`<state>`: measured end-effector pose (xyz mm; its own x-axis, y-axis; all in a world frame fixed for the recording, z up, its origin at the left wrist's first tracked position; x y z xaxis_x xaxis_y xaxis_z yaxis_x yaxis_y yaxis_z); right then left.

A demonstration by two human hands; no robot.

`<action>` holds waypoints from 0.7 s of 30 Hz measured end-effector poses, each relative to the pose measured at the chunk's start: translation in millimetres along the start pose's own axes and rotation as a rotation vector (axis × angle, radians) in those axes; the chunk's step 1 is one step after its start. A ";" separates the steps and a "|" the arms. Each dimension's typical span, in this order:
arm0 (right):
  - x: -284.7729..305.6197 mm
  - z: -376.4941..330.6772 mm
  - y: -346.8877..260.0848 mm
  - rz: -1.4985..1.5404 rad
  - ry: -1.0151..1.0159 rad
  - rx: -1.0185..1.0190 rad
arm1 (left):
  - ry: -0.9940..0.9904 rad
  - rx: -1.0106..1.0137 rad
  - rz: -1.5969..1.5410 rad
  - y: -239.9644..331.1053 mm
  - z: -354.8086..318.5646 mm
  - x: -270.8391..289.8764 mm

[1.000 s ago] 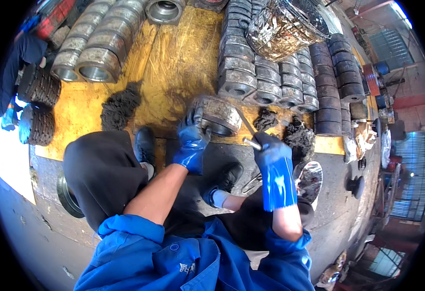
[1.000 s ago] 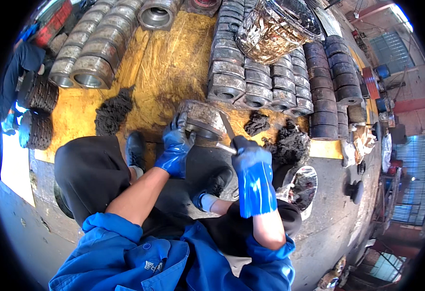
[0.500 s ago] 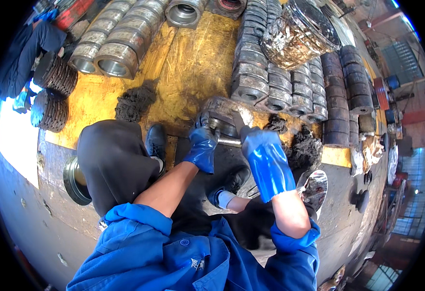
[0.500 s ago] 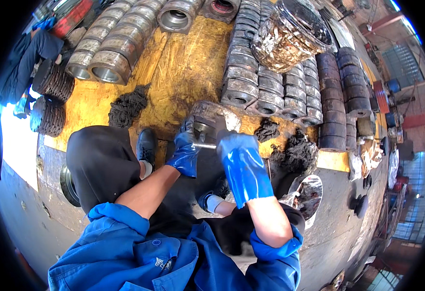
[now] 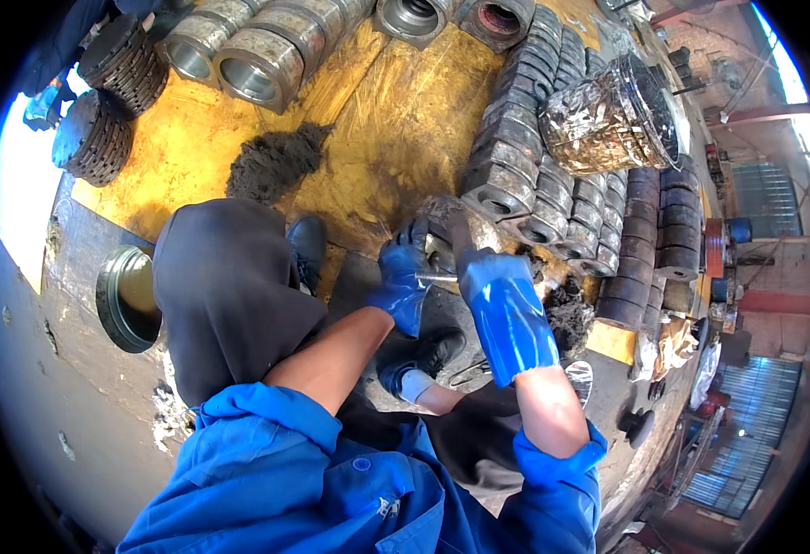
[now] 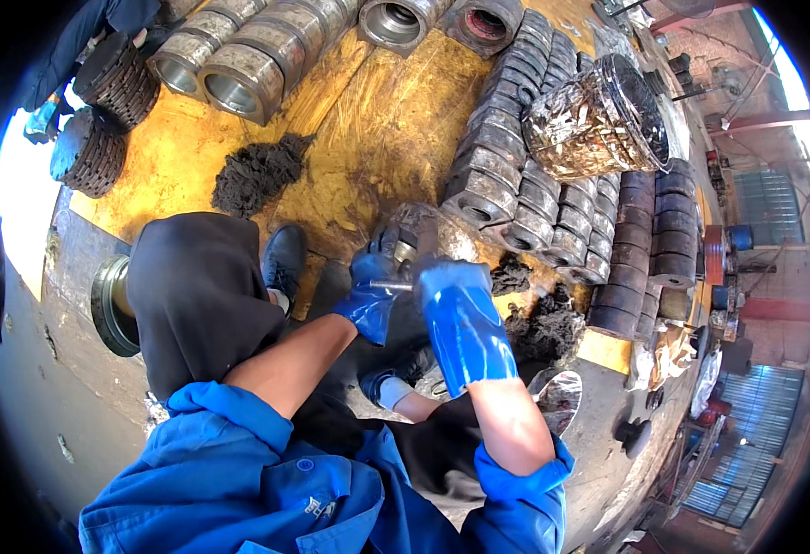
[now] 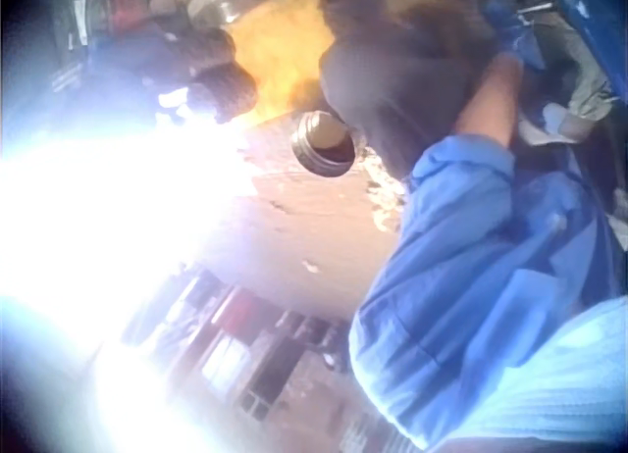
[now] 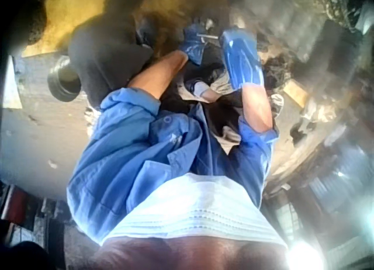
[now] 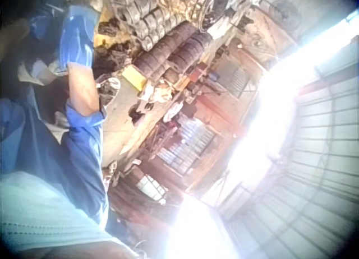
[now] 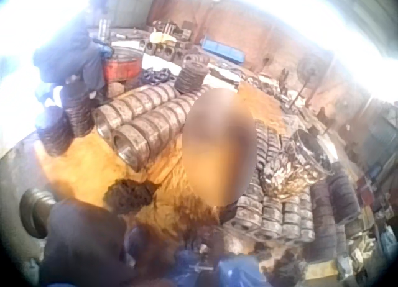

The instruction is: The person sits on the floor and uses a metal file to scrape and clean the surface of a cylindrical metal part. They then use a red ring to wipe the part and file the ring itself, placing the cleaned items on a pile of similar parts.

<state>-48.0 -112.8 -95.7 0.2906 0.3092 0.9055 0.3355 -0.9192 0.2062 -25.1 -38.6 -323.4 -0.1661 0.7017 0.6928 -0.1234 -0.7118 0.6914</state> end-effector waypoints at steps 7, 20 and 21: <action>15.5 18.4 -10.8 -0.077 0.005 0.058 | 0.176 -0.007 -0.020 0.1 3.3 13.7; 29.1 51.7 -19.8 -0.165 0.038 0.126 | 0.141 0.146 -0.095 -11.3 -3.1 -7.9; 29.7 64.8 -26.6 -0.175 0.050 0.165 | 0.152 0.206 -0.135 -28.2 -4.5 -21.7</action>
<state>9.8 -63.3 -98.3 0.1715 0.4439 0.8795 0.5199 -0.7991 0.3019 -22.5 -33.9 -358.9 -0.3080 0.7661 0.5642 0.0441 -0.5809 0.8128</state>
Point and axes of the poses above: each hand's wrist, its own z-axis towards the middle knuckle, its own x-axis out of the back of the hand, y = z × x, the point moved 7 cm from there along z, towards the middle knuckle, and after that the axes turned 3 degrees about -x, right-handed, at the moved point
